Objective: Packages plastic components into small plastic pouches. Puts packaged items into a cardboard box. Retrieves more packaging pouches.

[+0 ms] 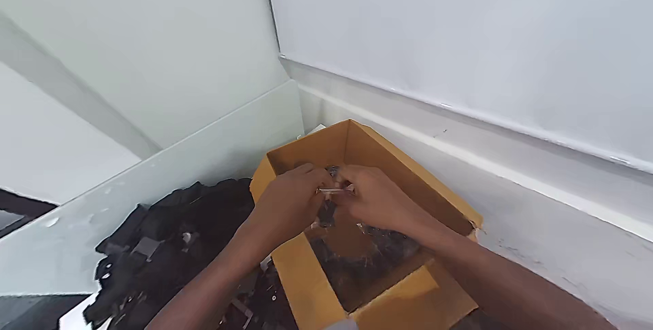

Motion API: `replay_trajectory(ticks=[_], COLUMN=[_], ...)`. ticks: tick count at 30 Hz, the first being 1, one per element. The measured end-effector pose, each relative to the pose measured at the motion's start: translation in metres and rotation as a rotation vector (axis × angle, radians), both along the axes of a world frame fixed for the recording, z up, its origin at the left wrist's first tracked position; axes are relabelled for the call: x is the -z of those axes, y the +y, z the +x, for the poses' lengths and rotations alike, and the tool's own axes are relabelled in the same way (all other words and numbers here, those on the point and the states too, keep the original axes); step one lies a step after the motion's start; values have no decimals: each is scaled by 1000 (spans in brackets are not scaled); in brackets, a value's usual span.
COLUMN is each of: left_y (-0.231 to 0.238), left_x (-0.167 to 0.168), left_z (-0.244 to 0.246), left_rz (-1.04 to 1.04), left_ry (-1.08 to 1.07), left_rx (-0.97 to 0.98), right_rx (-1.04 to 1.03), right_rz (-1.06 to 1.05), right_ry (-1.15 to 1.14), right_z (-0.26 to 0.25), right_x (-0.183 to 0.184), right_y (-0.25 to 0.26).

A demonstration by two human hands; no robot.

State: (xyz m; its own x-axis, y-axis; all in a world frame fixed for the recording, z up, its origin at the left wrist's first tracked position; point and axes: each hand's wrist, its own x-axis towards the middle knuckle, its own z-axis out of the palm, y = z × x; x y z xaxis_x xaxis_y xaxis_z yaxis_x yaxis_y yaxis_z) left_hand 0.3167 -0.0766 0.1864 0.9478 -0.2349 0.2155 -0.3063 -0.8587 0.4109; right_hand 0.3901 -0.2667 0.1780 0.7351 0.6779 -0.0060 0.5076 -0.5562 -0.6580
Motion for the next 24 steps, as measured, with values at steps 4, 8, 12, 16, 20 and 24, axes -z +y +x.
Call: replay_trajectory(ticks=[4, 8, 12, 16, 20, 24], left_y=[14, 32, 67, 94, 107, 116], left_x=[-27, -19, 12, 45, 64, 76], left_z=[-70, -142, -205, -259, -300, -320], left_rz=[-237, -467, -599, -694, -689, -626], left_ry=[-271, -172, -107, -76, -142, -188], left_rx=[-2, 7, -86, -349, -548, -679], right_rx=[-81, -203, -208, -216, -265, -331], right_rz=[459, 761, 785, 607, 546, 504], right_ry=[-92, 83, 261, 411, 545, 630], right_z=[-64, -129, -179, -212, -231, -237], right_x=[-12, 11, 39, 55, 65, 69], right_y=[-7, 14, 59, 109, 143, 161])
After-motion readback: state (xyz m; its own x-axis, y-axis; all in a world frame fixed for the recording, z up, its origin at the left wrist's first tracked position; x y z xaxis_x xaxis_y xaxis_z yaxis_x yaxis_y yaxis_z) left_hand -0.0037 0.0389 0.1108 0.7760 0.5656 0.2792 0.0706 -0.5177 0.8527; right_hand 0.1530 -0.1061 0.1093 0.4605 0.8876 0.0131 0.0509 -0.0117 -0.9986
